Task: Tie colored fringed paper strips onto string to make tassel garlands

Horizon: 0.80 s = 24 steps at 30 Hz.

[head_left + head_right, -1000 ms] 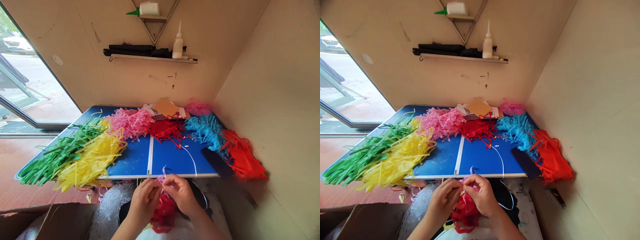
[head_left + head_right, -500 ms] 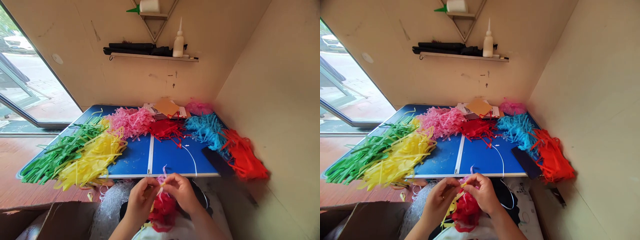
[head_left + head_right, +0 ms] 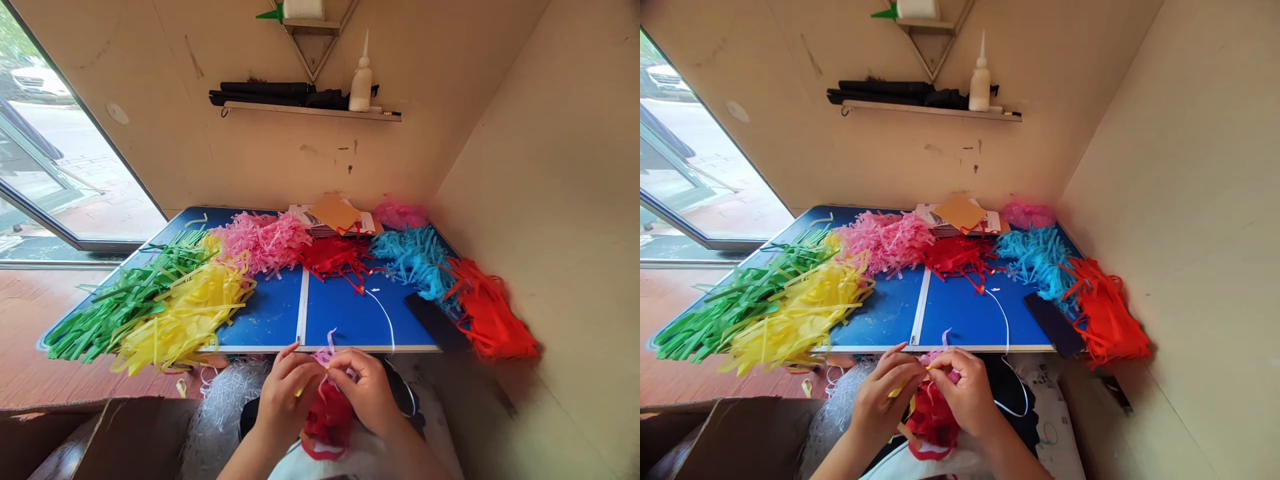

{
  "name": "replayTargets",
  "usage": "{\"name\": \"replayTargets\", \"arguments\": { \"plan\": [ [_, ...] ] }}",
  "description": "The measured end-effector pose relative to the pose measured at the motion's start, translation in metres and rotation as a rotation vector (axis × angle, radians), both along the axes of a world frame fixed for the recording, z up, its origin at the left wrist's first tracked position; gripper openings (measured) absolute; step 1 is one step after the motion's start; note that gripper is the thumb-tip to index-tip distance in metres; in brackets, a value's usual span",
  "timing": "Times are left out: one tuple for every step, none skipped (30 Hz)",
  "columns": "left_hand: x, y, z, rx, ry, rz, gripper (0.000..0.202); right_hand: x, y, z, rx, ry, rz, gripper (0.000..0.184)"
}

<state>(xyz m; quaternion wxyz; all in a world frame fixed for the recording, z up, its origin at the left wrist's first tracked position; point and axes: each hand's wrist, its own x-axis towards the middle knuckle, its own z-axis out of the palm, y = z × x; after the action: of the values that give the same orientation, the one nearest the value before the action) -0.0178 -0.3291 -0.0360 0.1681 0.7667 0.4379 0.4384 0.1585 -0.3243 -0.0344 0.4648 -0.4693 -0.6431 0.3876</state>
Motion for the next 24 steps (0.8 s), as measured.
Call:
{"name": "replayTargets", "arguments": {
  "plan": [
    [0.001,0.0,-0.001,0.004,0.013,-0.001,0.015,0.0,-0.001,0.0,0.007,-0.005,-0.002,0.009],
    [0.002,0.0,-0.002,0.001,0.021,-0.002,0.014,0.0,-0.002,0.0,0.008,-0.009,-0.003,0.01],
    [0.003,0.0,-0.002,0.0,0.021,-0.008,0.014,0.0,-0.004,-0.002,0.005,-0.014,-0.002,0.01],
    [0.004,0.0,-0.003,-0.002,0.017,-0.017,0.013,0.0,-0.006,-0.003,0.003,-0.019,-0.001,0.01],
    [0.005,0.0,-0.004,-0.008,0.01,-0.02,0.011,-0.001,-0.008,-0.005,0.003,-0.025,0.0,0.01],
    [0.005,0.0,-0.005,-0.024,0.003,-0.013,0.009,-0.002,-0.01,-0.007,0.005,-0.032,0.002,0.01],
    [0.006,0.0,-0.006,-0.046,0.003,0.001,0.008,-0.003,-0.009,-0.008,0.01,-0.041,0.01,0.011],
    [0.005,0.0,-0.006,-0.073,0.01,0.018,0.006,-0.003,-0.007,-0.008,0.015,-0.058,0.036,0.011],
    [0.004,0.0,-0.006,-0.102,0.022,0.034,0.006,-0.001,-0.001,-0.007,0.018,-0.086,0.075,0.011],
    [0.002,-0.001,-0.005,-0.133,0.032,0.044,0.007,0.002,0.009,-0.005,0.022,-0.128,0.111,0.009],
    [-0.001,-0.001,-0.005,-0.164,0.03,0.046,0.008,0.009,0.023,-0.002,0.024,-0.192,0.115,0.006],
    [-0.004,-0.001,-0.004,-0.195,0.011,0.036,0.009,0.017,0.04,0.001,0.015,-0.291,0.078,0.005],
    [-0.006,-0.002,-0.003,-0.231,-0.026,0.023,0.01,0.029,0.059,0.003,0.003,-0.396,-0.005,0.007],
    [-0.008,-0.001,-0.003,-0.272,-0.077,0.014,0.01,0.041,0.08,0.005,-0.033,-0.541,-0.16,0.008],
    [-0.01,-0.001,-0.003,-0.315,-0.139,0.008,0.012,0.055,0.099,0.006,-0.105,-0.69,-0.283,0.01],
    [-0.01,0.0,-0.004,-0.365,-0.208,0.005,0.013,0.067,0.116,0.006,-0.145,-0.738,-0.337,0.01],
    [-0.01,0.001,-0.006,-0.426,-0.286,0.007,0.015,0.079,0.13,0.005,-0.187,-0.779,-0.374,0.008],
    [-0.01,0.002,-0.008,-0.502,-0.373,0.012,0.018,0.088,0.14,0.003,-0.218,-0.791,-0.382,0.005],
    [-0.009,0.003,-0.01,-0.593,-0.471,0.014,0.021,0.094,0.145,0.001,-0.234,-0.783,-0.378,0.005],
    [-0.007,0.004,-0.012,-0.692,-0.578,0.013,0.024,0.097,0.146,-0.001,-0.247,-0.776,-0.374,0.008],
    [-0.005,0.005,-0.013,-0.788,-0.689,0.011,0.027,0.097,0.143,-0.002,-0.253,-0.763,-0.369,0.011],
    [-0.003,0.005,-0.013,-0.877,-0.799,0.01,0.03,0.093,0.136,-0.002,-0.255,-0.743,-0.36,0.014],
    [-0.001,0.006,-0.013,-0.955,-0.904,0.012,0.032,0.086,0.126,-0.002,-0.253,-0.723,-0.346,0.016],
    [0.001,0.006,-0.012,-1.023,-0.999,0.016,0.034,0.076,0.112,-0.001,-0.252,-0.68,-0.312,0.018]
  ]
}}
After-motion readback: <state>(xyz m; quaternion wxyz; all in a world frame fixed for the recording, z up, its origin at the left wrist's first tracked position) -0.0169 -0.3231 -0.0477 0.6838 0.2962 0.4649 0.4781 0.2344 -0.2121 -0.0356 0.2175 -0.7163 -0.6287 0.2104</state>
